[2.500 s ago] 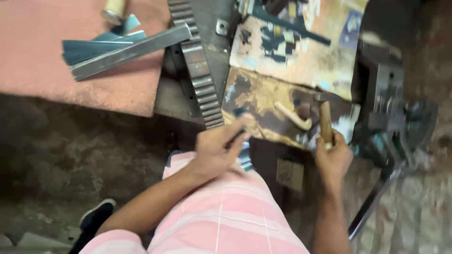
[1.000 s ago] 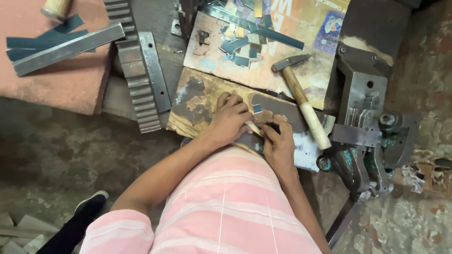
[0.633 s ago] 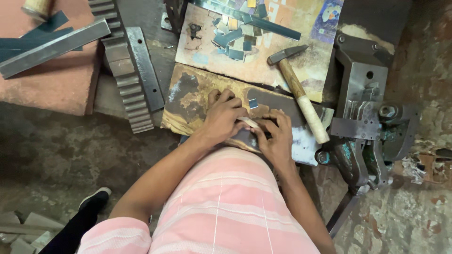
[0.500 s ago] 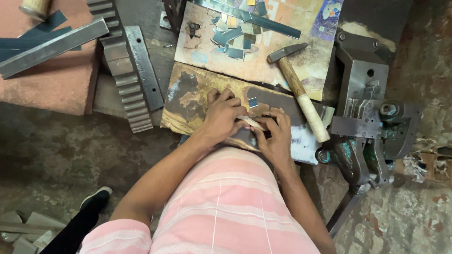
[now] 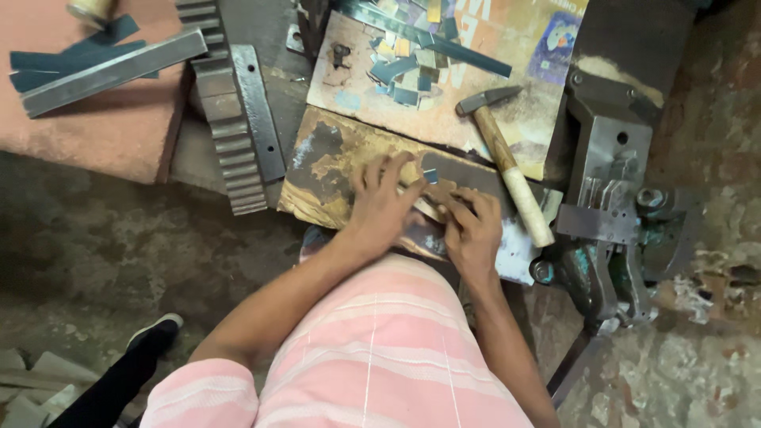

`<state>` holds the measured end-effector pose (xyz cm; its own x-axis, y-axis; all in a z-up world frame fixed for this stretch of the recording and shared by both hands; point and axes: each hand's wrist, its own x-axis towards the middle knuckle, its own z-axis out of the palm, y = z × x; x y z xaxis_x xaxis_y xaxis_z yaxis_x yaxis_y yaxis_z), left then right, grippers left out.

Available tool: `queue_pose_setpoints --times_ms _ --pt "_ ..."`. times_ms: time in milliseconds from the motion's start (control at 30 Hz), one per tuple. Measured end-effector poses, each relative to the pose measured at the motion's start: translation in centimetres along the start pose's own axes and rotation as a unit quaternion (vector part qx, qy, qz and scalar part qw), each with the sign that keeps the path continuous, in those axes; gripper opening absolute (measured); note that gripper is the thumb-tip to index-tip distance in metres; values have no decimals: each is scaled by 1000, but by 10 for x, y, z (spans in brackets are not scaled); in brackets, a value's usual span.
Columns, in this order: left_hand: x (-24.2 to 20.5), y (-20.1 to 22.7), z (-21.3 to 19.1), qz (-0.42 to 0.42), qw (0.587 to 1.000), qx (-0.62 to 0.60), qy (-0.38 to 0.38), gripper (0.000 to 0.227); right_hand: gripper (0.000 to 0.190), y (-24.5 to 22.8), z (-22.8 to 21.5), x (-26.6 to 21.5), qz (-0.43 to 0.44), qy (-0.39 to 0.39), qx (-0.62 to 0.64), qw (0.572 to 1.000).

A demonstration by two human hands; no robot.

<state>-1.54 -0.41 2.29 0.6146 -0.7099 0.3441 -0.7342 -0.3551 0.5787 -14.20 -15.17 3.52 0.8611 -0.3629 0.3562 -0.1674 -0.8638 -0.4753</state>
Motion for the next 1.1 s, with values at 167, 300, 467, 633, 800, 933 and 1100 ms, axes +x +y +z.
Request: queue_pose_setpoints --times_ms 167,300,467,633,800,933,1100 --pt "-28 27 -25 -187 908 -373 34 64 8 -29 -14 5 107 46 142 983" --pt "-43 26 -13 -223 733 -625 148 40 7 -49 -10 -7 78 -88 230 966" --pt "-79 4 -27 -277 781 -494 262 20 35 -3 -3 12 3 -41 75 996" --pt "-119 -29 -83 -347 816 -338 315 27 47 92 5 68 82 -52 -295 950" --pt "-124 -62 -127 -276 865 -281 312 29 43 89 1 72 15 -82 -278 957" --pt "-110 -99 -148 -259 878 -321 242 37 47 18 -2 31 242 -59 33 968" --pt "-97 -142 -148 -208 867 -435 127 51 45 -95 58 -42 481 21 516 708"
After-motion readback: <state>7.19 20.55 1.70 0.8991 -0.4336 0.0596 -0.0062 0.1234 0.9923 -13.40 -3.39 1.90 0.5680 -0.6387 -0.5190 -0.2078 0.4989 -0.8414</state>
